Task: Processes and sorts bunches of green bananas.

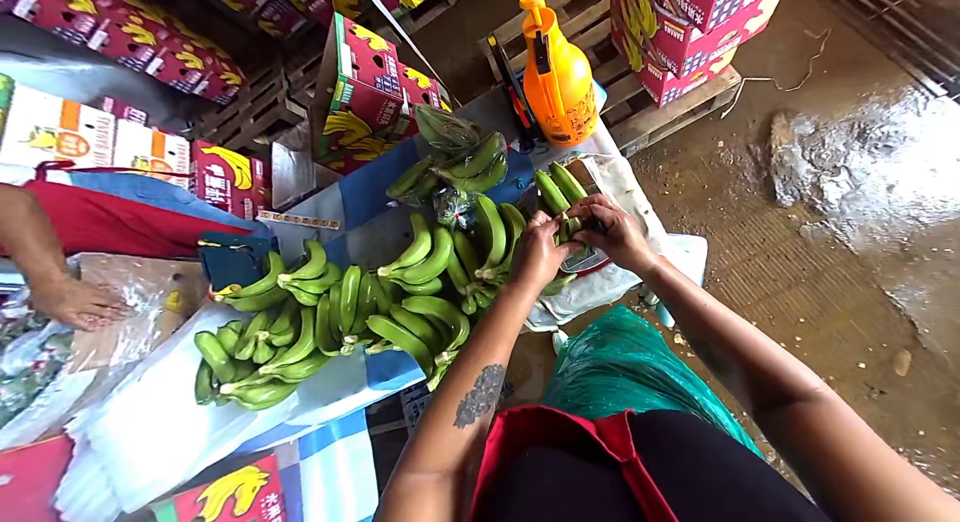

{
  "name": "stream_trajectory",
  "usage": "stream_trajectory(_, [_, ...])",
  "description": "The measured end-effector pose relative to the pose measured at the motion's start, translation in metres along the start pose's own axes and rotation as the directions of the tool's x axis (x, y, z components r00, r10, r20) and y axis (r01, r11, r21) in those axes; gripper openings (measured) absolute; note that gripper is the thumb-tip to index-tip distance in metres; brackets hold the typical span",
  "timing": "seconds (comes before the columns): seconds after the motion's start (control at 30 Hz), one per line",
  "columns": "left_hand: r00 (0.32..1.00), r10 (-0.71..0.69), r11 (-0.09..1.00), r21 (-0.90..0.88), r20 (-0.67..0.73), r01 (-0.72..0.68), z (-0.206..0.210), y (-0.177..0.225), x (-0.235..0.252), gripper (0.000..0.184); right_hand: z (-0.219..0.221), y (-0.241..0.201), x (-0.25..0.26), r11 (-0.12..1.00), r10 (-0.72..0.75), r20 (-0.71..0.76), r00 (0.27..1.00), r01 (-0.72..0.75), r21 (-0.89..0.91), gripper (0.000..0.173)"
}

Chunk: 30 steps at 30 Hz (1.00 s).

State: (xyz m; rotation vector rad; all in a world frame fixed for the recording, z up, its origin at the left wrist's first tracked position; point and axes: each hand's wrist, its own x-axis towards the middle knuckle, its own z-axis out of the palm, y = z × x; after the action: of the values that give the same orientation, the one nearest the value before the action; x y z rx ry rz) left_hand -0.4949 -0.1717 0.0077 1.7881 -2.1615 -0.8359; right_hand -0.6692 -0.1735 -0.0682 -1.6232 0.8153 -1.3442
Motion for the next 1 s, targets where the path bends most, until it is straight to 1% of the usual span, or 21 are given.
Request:
stream_trajectory(0.1, [0.999,0.044,0.994,-0.095,-0.029,-0.047,0.000,-0.012,0.008,0.043,-0.006,-0.002,0.008,0.992,0.069,0.062,0.996,-0.075,0.100,0.045])
stream_trajectory(0.13, [0.997,0.055,0.989,-0.131,-0.048,-0.061,0.002,-0.015,0.010,0.041,-0.008,-0.003,0.010,0.985,0.102,0.077,0.992,-0.112,0.130,0.046])
stream_trajectory(0.2, [0.997,0.032,0.976,-0.214,-0.065,-0.046,0.003,-0.017,0.013,0.036,-0.012,-0.004,0.010,0.970,0.168,0.062,0.984,-0.177,0.165,0.044])
stream_trajectory(0.23, [0.997,0.010,0.969,-0.245,-0.070,-0.027,0.002,-0.017,0.013,0.034,-0.016,-0.004,0.009,0.968,0.182,0.027,0.983,-0.184,0.171,0.042])
stream_trajectory(0.27, [0.996,-0.001,0.961,-0.274,-0.084,-0.022,0.001,-0.016,0.013,0.031,-0.021,-0.005,0.006,0.968,0.195,-0.046,0.980,-0.185,0.173,0.038])
stream_trajectory(0.33, [0.992,0.010,0.951,-0.306,-0.123,-0.047,-0.001,-0.018,0.015,0.026,-0.036,-0.009,-0.005,0.962,0.232,-0.199,0.952,-0.196,0.188,0.034])
stream_trajectory(0.4, [0.986,0.006,0.946,-0.320,-0.169,-0.061,-0.005,-0.022,0.018,0.024,-0.055,-0.007,-0.023,0.958,0.260,-0.303,0.917,-0.205,0.201,0.032])
stream_trajectory(0.47, [0.973,0.007,0.951,-0.299,-0.230,-0.077,-0.005,-0.024,0.020,0.024,-0.069,-0.001,-0.047,0.950,0.293,-0.363,0.884,-0.227,0.215,0.029])
stream_trajectory(0.53, [0.962,0.027,0.965,-0.245,-0.270,-0.096,-0.001,-0.022,0.019,0.029,-0.075,0.006,-0.073,0.934,0.345,-0.387,0.855,-0.275,0.228,0.027])
stream_trajectory(0.6, [0.970,0.009,0.978,-0.200,-0.243,-0.059,0.000,-0.019,0.018,0.038,-0.073,0.009,-0.095,0.916,0.398,-0.388,0.831,-0.335,0.220,0.025])
stream_trajectory(0.67, [0.989,-0.028,0.991,-0.130,-0.147,0.008,-0.007,-0.013,0.018,0.042,-0.067,0.010,-0.112,0.889,0.457,-0.376,0.806,-0.401,0.220,0.024])
stream_trajectory(0.73, [0.997,-0.042,0.996,-0.083,-0.061,0.037,-0.012,-0.008,0.017,0.042,-0.060,0.009,-0.125,0.855,0.519,-0.356,0.777,-0.460,0.241,0.024])
stream_trajectory(0.8, [0.998,-0.027,0.997,-0.067,-0.051,0.024,-0.013,-0.009,0.017,0.043,-0.054,0.009,-0.131,0.831,0.554,-0.321,0.768,-0.492,0.259,0.024])
stream_trajectory(0.9, [0.997,-0.056,0.990,-0.135,-0.059,0.047,-0.009,-0.020,0.017,0.051,-0.048,0.007,-0.131,0.792,0.609,-0.256,0.750,-0.558,0.248,0.026])
stream_trajectory(0.93, [0.996,-0.062,0.985,-0.168,-0.065,0.050,-0.007,-0.025,0.015,0.051,-0.046,0.007,-0.131,0.782,0.622,-0.240,0.746,-0.577,0.235,0.026])
stream_trajectory(1.0, [0.995,-0.070,0.979,-0.198,-0.075,0.054,-0.006,-0.030,0.012,0.044,-0.044,0.010,-0.130,0.772,0.634,-0.209,0.745,-0.595,0.222,0.025])
